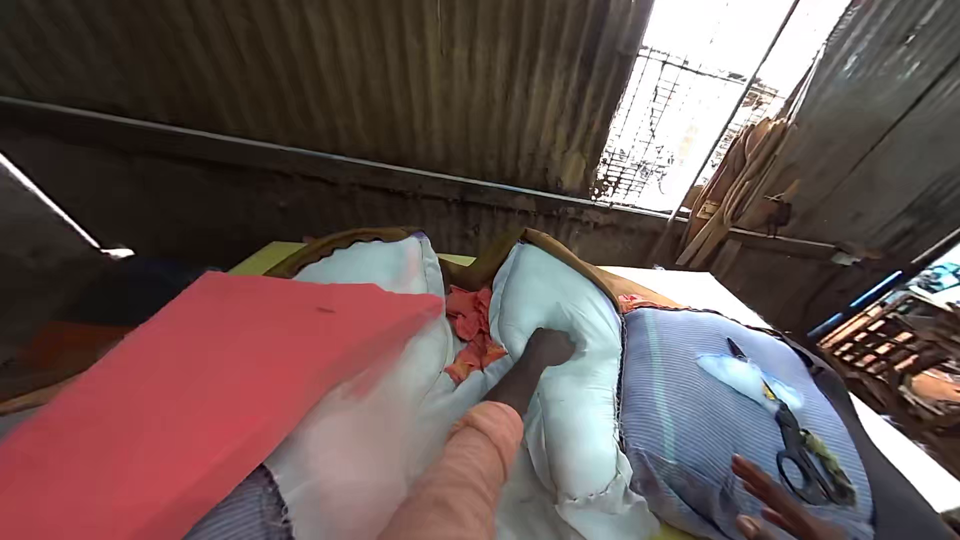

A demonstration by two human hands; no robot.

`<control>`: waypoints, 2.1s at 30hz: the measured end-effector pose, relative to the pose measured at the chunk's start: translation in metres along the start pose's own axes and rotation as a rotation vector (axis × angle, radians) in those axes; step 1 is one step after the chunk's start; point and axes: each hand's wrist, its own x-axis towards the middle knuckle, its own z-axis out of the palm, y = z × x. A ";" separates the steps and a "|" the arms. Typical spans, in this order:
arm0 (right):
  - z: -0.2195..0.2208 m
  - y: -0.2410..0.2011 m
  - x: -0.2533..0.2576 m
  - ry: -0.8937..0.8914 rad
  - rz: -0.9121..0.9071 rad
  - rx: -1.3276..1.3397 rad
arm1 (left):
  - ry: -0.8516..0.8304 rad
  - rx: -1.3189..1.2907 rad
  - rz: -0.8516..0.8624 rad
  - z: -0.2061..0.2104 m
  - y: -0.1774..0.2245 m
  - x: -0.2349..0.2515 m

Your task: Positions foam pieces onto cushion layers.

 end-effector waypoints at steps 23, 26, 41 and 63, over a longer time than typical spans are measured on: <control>0.074 0.019 0.009 -0.507 -0.414 0.300 | 0.779 0.355 -1.070 -0.081 -0.034 -0.534; 0.076 0.052 -0.018 -0.531 -0.330 0.291 | 0.705 0.148 -1.191 -0.053 -0.063 -0.571; 0.078 0.000 -0.011 -0.228 -0.329 0.877 | 0.904 -0.033 -0.583 -0.026 0.117 -0.425; 0.077 -0.052 0.306 0.346 -0.032 0.655 | -0.049 -1.816 -0.149 0.049 0.104 -0.211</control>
